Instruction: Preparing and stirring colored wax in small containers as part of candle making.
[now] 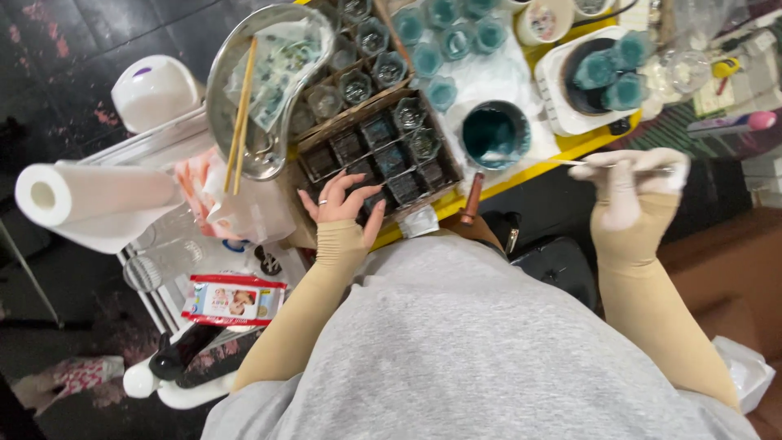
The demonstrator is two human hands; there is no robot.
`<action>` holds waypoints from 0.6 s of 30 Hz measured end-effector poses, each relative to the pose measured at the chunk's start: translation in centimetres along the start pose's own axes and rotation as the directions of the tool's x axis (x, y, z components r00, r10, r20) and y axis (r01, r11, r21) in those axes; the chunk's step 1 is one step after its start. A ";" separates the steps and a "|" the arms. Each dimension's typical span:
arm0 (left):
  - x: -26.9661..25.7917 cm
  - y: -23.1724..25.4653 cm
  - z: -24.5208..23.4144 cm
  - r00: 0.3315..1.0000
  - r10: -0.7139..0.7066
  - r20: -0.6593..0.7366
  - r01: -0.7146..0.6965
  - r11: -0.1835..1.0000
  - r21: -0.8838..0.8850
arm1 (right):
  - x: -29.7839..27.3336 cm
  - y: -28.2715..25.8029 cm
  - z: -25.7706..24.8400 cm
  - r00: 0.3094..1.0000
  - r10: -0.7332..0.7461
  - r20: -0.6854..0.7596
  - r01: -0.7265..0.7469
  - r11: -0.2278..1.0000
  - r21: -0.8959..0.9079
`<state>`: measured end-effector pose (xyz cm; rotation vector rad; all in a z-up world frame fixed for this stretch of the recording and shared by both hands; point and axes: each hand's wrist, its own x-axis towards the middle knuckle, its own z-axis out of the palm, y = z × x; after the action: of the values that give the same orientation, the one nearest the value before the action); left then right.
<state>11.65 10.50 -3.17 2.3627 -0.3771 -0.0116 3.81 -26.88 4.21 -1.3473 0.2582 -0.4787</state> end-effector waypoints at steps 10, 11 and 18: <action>-1.9 -1.1 -0.8 0.999 -0.046 0.014 0.047 0.998 -0.041 | 0.5 3.3 9.8 0.789 0.293 0.540 -0.133 0.940 -0.315; -2.0 -1.2 -0.8 0.999 -0.034 0.005 0.034 0.999 -0.039 | 0.6 3.7 10.2 0.770 0.329 0.546 -0.150 0.926 -0.346; -2.1 -1.6 -0.8 1.000 -0.018 -0.001 0.018 0.999 -0.043 | 1.2 4.9 12.4 0.677 0.405 0.614 -0.112 0.882 -0.457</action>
<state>10.20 12.67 -3.86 2.3238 -0.3516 -0.0261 11.25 -15.94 2.21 -1.7483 -0.0986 0.3809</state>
